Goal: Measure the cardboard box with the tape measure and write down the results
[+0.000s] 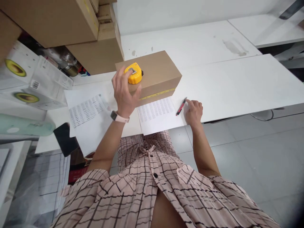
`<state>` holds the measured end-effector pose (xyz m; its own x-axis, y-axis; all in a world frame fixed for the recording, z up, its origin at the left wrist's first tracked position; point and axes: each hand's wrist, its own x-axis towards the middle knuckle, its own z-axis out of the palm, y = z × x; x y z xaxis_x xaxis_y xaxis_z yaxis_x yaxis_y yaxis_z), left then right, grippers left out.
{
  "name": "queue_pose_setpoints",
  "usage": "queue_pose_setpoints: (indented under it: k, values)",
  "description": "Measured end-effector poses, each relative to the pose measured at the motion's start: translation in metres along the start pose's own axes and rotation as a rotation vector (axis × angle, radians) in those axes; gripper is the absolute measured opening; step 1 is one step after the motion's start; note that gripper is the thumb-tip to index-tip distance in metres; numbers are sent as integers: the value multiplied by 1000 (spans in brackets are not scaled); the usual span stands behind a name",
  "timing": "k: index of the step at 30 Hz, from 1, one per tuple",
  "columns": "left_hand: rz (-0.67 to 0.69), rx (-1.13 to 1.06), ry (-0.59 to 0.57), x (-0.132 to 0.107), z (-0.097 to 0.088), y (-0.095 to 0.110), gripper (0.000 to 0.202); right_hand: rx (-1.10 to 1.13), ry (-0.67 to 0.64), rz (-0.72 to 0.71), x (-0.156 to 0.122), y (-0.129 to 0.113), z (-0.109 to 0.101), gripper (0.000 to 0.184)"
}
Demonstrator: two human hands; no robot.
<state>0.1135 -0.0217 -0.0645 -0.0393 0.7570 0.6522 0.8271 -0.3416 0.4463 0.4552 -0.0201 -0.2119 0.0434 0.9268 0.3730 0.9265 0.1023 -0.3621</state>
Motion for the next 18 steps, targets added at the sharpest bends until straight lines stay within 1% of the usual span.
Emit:
queue_pose_setpoints:
  k: [3, 5, 6, 8, 10, 11, 12, 13, 14, 15, 16, 17, 18]
  values:
    - [-46, -9, -113, 36, 17, -16, 60, 23, 14, 11, 0, 4, 2, 59]
    - [-74, -15, -156, 49, 27, -25, 58, 39, 15, 16, 1, 7, 4, 57]
    - [-84, -23, -155, 51, 30, -26, 56, 51, 19, 18, 1, 7, 4, 55]
    - [-95, -52, -116, 48, 29, -22, 53, 91, 61, 33, 0, 2, 0, 49]
    - [-106, -115, -99, 34, 20, -6, 57, 182, 156, 79, -3, -14, -11, 41]
    - [-110, -170, -127, 24, 14, 5, 62, 269, 193, 110, -5, -27, -18, 37]
    - [-114, -242, -183, 12, 7, 17, 68, 388, 211, 143, -7, -42, -26, 34]
    - [-114, -335, -281, -1, 1, 29, 73, 562, 174, 164, -9, -58, -35, 33]
    - [-115, -430, -382, -15, -4, 40, 76, 773, 61, 170, -12, -75, -45, 33]
    - [-117, -489, -453, -27, -8, 50, 77, 977, -80, 166, -14, -91, -54, 37]
    - [-117, -514, -498, -38, -11, 57, 78, 1135, -214, 147, -16, -106, -62, 41]
    - [-121, -521, -522, -47, -14, 61, 77, 1245, -325, 130, -17, -118, -69, 43]
    - [-130, -520, -531, -54, -15, 63, 76, 1319, -410, 120, -17, -128, -75, 44]
